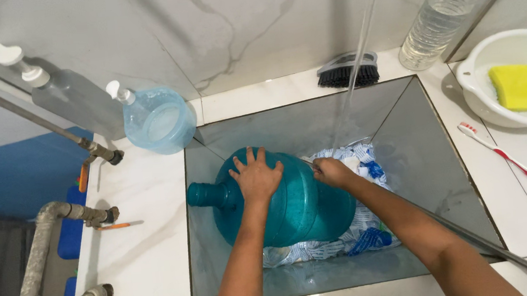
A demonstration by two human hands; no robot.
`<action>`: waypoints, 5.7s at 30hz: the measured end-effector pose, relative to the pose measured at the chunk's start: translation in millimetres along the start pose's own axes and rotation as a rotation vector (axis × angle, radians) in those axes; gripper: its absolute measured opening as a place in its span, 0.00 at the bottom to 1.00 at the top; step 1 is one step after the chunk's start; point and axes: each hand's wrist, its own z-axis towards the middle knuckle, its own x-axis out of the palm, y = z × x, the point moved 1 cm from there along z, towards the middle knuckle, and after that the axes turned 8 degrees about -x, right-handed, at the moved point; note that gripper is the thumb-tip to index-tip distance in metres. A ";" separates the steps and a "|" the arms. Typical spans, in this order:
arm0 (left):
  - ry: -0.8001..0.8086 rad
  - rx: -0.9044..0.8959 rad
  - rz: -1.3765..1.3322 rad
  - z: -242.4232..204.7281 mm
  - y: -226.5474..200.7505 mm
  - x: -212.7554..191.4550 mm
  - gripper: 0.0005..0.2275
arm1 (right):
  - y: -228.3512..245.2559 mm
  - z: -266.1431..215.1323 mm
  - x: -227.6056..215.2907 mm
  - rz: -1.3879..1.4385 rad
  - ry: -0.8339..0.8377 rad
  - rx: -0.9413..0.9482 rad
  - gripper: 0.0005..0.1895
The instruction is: The person scrubs the exterior and interior of a large teal water dispenser bottle with a cloth and sponge under running water. They rinse the bottle, wipe it dry with a cloth, and then use a heat gun to dry the neck area.
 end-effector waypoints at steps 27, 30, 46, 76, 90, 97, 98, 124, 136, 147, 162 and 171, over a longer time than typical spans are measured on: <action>-0.022 -0.021 -0.032 12.1 5.2 15.5 0.32 | -50.5 -12.7 40.8 0.636 -0.142 0.130 0.11; -0.083 -0.020 -0.155 19.9 19.5 19.3 0.30 | -44.2 -6.3 34.5 0.545 -0.110 0.181 0.12; -0.587 0.105 0.018 -3.9 142.4 -52.9 0.18 | -38.6 4.3 44.8 0.092 0.007 -0.019 0.10; -0.585 0.178 -0.283 26.1 -37.9 -57.7 0.09 | -82.0 -1.5 6.3 0.344 -0.353 0.641 0.20; -0.637 0.164 -0.304 14.2 -3.8 -56.3 0.07 | -87.1 15.4 -4.4 0.385 -0.206 0.670 0.25; -0.662 0.113 -0.327 15.6 5.0 -57.0 0.08 | -81.7 -31.9 -176.6 -0.244 -0.616 0.507 0.19; -0.669 0.138 -0.333 15.1 4.0 -56.0 0.08 | -76.7 -36.2 -198.0 -0.474 -0.643 0.509 0.18; -0.613 0.101 -0.237 14.1 -39.2 -58.2 0.08 | -82.0 2.2 22.7 0.863 -0.565 0.627 0.16; -0.521 0.107 -0.347 -7.6 -21.1 -61.5 0.08 | -107.8 16.1 5.9 0.682 -0.777 0.710 0.13; -0.638 0.122 -0.265 1.6 -36.6 -60.0 0.07 | -98.0 -20.6 17.6 1.051 -0.438 0.629 0.18; -0.635 0.071 -0.212 -1.2 -40.9 -59.3 0.08 | -100.9 37.0 31.1 0.912 -0.356 0.712 0.21; -0.648 0.077 -0.206 -0.1 -47.6 -61.0 0.07 | -107.7 43.8 34.2 1.088 -0.270 0.542 0.34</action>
